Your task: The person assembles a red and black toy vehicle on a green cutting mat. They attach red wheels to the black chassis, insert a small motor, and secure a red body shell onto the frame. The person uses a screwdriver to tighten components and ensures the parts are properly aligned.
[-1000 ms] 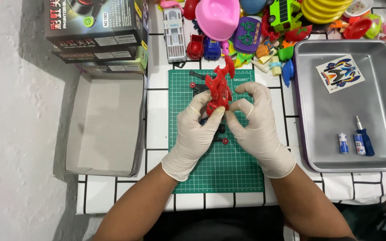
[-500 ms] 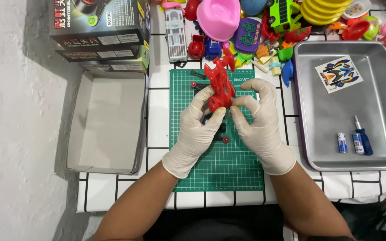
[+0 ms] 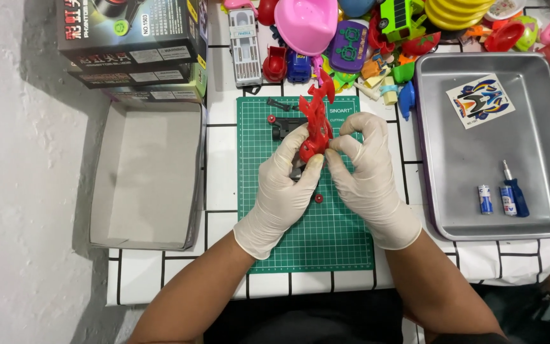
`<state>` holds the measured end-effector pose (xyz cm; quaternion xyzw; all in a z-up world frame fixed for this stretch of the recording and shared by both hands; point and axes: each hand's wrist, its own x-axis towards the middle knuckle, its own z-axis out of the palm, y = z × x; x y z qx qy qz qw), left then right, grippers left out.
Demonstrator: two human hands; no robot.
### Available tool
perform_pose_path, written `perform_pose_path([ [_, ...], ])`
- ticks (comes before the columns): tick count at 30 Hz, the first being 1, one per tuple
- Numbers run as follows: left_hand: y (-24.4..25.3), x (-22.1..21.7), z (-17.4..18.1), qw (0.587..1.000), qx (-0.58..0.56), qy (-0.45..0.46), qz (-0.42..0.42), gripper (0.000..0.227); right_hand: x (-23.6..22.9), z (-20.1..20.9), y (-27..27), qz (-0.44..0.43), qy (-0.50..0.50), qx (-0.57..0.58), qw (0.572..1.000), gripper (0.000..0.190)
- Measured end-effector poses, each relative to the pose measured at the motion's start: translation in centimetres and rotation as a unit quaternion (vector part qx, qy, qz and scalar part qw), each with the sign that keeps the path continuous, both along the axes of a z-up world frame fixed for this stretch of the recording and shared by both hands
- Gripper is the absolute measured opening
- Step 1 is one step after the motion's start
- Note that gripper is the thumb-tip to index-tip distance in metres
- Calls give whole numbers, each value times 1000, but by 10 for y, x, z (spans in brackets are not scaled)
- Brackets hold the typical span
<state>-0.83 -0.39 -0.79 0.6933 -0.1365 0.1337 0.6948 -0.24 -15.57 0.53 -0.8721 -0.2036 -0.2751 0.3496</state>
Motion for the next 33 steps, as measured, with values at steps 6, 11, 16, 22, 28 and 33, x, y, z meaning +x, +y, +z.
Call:
perform_pose_path([
  [6,0,-2,5,999,30,-30,4,45,0,0,-4,5,11,-2,1000,17],
  [11,7,10,-7,1000,2,-7,-5,42,-2,2,-1,6,-5,9,1000,11],
  [16,5,13,-8,999,-38,-12,13,42,-3,12,-3,12,-16,62,998,5],
  [22,12,23,-23,984,-157,40,-74,44,0,0,-4,79,65,269,958,36],
  [28,12,21,-7,960,-227,87,-140,51,-2,-1,-3,97,105,272,952,48],
  [33,9,23,-12,956,-229,85,-163,60,-1,1,-3,97,83,260,957,44],
])
